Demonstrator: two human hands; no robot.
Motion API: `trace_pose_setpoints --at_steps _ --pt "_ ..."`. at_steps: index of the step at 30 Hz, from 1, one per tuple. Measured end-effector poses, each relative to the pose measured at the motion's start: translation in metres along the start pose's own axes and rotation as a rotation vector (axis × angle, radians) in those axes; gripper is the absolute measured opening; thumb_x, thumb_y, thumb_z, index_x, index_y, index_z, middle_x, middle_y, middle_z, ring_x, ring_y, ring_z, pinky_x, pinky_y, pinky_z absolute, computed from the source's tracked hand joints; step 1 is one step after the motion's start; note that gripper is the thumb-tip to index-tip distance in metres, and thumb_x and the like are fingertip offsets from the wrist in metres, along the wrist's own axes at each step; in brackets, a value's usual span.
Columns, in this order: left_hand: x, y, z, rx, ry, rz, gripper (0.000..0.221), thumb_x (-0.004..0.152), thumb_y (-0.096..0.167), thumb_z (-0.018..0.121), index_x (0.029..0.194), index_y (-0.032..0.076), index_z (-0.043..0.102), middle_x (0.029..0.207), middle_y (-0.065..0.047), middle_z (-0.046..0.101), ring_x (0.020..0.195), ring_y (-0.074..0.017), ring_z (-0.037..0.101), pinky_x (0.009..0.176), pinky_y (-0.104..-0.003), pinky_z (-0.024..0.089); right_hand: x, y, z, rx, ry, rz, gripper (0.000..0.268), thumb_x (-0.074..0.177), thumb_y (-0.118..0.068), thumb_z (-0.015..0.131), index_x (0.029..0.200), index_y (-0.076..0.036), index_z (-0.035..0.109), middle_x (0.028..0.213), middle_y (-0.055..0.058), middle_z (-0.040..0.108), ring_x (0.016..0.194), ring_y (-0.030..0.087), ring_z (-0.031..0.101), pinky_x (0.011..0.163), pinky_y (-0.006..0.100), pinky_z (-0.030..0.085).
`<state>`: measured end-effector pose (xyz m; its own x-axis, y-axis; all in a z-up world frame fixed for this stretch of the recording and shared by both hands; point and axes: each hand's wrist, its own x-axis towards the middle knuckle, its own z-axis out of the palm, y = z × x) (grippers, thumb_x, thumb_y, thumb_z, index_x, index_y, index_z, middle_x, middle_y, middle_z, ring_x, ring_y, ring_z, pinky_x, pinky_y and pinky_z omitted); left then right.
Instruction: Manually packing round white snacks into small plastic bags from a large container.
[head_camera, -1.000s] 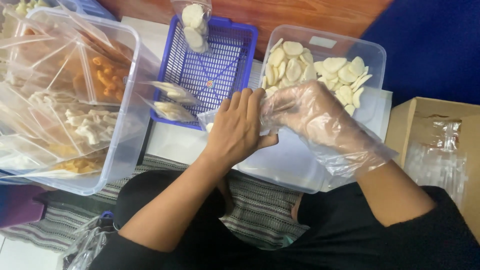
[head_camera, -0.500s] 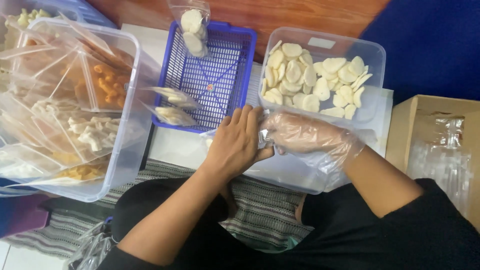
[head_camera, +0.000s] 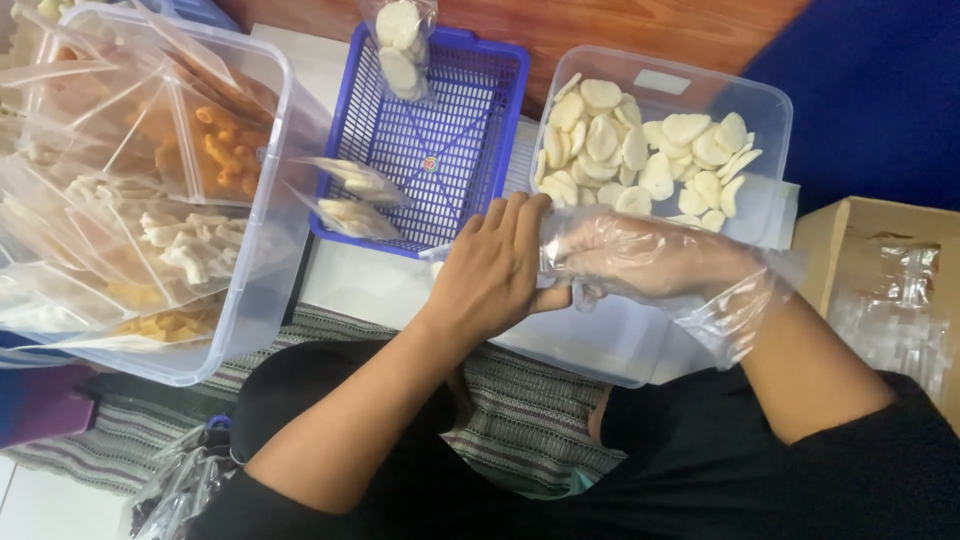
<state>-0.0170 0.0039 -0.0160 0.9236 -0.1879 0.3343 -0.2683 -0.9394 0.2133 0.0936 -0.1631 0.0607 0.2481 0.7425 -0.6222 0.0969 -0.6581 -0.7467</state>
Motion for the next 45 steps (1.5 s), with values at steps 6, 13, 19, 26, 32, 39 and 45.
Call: trace_pose_setpoints --at_steps 6,13,19,26,32,39,45 --pt "-0.004 -0.004 0.003 0.011 -0.039 -0.012 0.094 0.089 0.078 0.037 0.133 -0.004 0.044 0.100 -0.009 0.052 0.096 -0.0297 0.062 0.074 -0.037 0.055 0.010 0.022 0.000 0.080 -0.136 -0.124 0.049 0.107 -0.033 0.039 0.117 -0.003 0.076 0.104 0.017 0.079 0.099 0.029 0.076 0.092 0.044 0.061" --pt "0.005 -0.010 0.008 0.000 0.015 -0.024 0.093 0.093 0.075 0.024 0.130 -0.008 0.048 0.105 -0.014 0.054 0.088 -0.0310 0.057 0.064 -0.039 0.051 -0.024 0.000 -0.042 0.062 0.124 0.009 0.053 0.096 0.003 0.042 0.132 -0.017 0.074 0.136 0.009 0.080 0.111 0.023 0.081 0.092 0.034 0.069" --pt "0.008 -0.008 0.006 0.000 -0.048 -0.049 0.089 0.094 0.074 0.035 0.129 -0.007 0.049 0.105 -0.014 0.056 0.089 -0.0309 0.060 0.065 -0.040 0.053 0.000 0.040 -0.061 -0.437 0.418 0.628 0.027 0.091 -0.008 0.042 0.102 -0.006 0.067 0.120 0.018 0.065 0.113 0.039 0.061 0.083 0.054 0.048" --pt "0.015 -0.003 0.007 0.081 -0.196 -0.118 0.097 0.091 0.077 0.046 0.135 -0.009 0.046 0.104 -0.016 0.057 0.098 -0.0314 0.064 0.080 -0.038 0.058 0.064 0.122 -0.068 -0.607 0.473 0.486 0.039 0.086 -0.038 0.067 0.123 -0.034 0.077 0.122 0.008 0.076 0.120 0.034 0.068 0.096 0.055 0.055" --pt "0.016 -0.004 0.005 0.089 -0.228 -0.133 0.099 0.089 0.079 0.044 0.136 -0.008 0.045 0.103 -0.015 0.057 0.098 -0.0311 0.065 0.081 -0.039 0.058 0.048 0.064 -0.049 -0.499 0.483 0.420 0.037 0.089 -0.026 0.066 0.116 -0.005 0.078 0.117 0.025 0.074 0.122 0.045 0.065 0.102 0.060 0.051" --pt "0.018 -0.005 -0.001 0.108 -0.246 -0.137 0.101 0.087 0.079 0.052 0.137 -0.008 0.045 0.103 -0.015 0.058 0.100 -0.0310 0.065 0.084 -0.040 0.058 0.028 0.047 -0.060 -0.504 0.526 0.413 0.036 0.088 -0.019 0.061 0.107 0.006 0.079 0.109 0.033 0.074 0.115 0.049 0.068 0.097 0.062 0.053" --pt "0.019 -0.003 -0.004 0.117 -0.187 -0.161 0.099 0.087 0.078 0.054 0.136 -0.006 0.047 0.103 -0.015 0.059 0.101 -0.0316 0.065 0.085 -0.040 0.057 -0.028 -0.028 -0.056 -0.303 0.425 0.392 0.048 0.100 -0.020 0.055 0.143 0.002 0.059 0.133 0.033 0.064 0.126 0.048 0.060 0.108 0.061 0.046"
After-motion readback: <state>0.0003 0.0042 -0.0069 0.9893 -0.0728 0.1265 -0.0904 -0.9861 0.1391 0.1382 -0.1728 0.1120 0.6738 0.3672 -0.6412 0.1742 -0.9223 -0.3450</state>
